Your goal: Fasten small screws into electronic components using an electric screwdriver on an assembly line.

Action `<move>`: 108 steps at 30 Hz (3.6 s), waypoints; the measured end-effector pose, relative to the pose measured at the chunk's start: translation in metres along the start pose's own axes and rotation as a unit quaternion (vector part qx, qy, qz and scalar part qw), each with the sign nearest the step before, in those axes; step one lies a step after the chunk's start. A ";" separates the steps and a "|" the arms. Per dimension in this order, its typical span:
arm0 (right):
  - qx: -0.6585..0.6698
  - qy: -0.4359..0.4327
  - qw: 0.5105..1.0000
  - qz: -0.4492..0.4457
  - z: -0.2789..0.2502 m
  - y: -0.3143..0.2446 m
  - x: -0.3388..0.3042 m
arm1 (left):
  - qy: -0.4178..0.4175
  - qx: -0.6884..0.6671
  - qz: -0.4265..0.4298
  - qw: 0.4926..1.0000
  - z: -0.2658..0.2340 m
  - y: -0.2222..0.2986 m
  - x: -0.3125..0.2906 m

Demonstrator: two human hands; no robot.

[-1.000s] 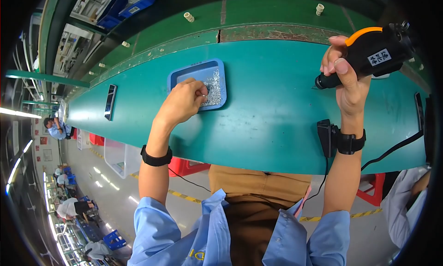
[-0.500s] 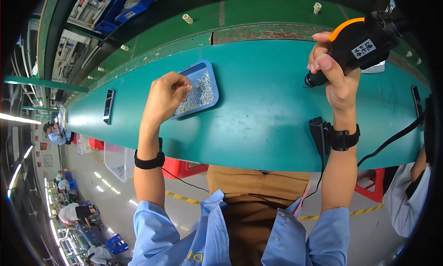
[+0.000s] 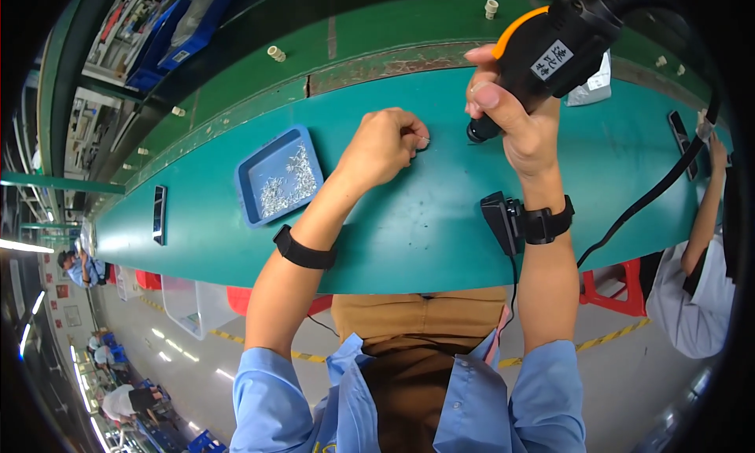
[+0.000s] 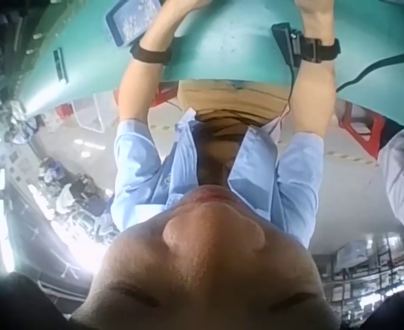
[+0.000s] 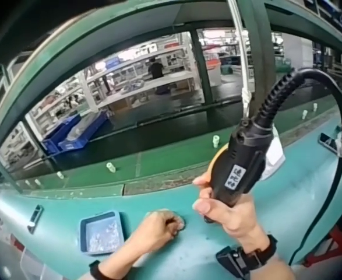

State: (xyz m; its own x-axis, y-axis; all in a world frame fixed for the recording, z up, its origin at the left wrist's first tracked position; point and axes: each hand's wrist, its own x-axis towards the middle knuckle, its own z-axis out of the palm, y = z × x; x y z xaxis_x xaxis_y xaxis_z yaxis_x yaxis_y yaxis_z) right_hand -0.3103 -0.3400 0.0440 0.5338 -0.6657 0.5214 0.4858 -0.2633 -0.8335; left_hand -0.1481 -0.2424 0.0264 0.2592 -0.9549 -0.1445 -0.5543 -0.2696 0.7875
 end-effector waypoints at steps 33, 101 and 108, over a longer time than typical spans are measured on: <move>0.092 -0.009 0.992 -0.092 0.005 0.008 0.004 | 0.171 0.115 0.019 0.978 -0.073 -0.066 -0.059; -0.028 0.082 0.993 -0.077 -0.013 0.005 -0.001 | 0.139 0.126 0.070 0.980 0.000 -0.026 -0.094; -0.023 0.077 0.993 -0.082 -0.012 0.004 0.002 | 0.132 0.127 0.048 0.982 -0.004 -0.022 -0.096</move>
State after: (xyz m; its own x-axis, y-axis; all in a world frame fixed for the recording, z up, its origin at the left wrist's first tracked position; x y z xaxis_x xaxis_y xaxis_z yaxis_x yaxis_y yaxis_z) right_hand -0.3157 -0.3508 0.0392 0.3364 -0.7095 0.6192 0.5237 -0.4055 -0.7492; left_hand -0.1579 -0.1439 0.0252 0.3724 -0.9216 0.1097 -0.7575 -0.2335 0.6097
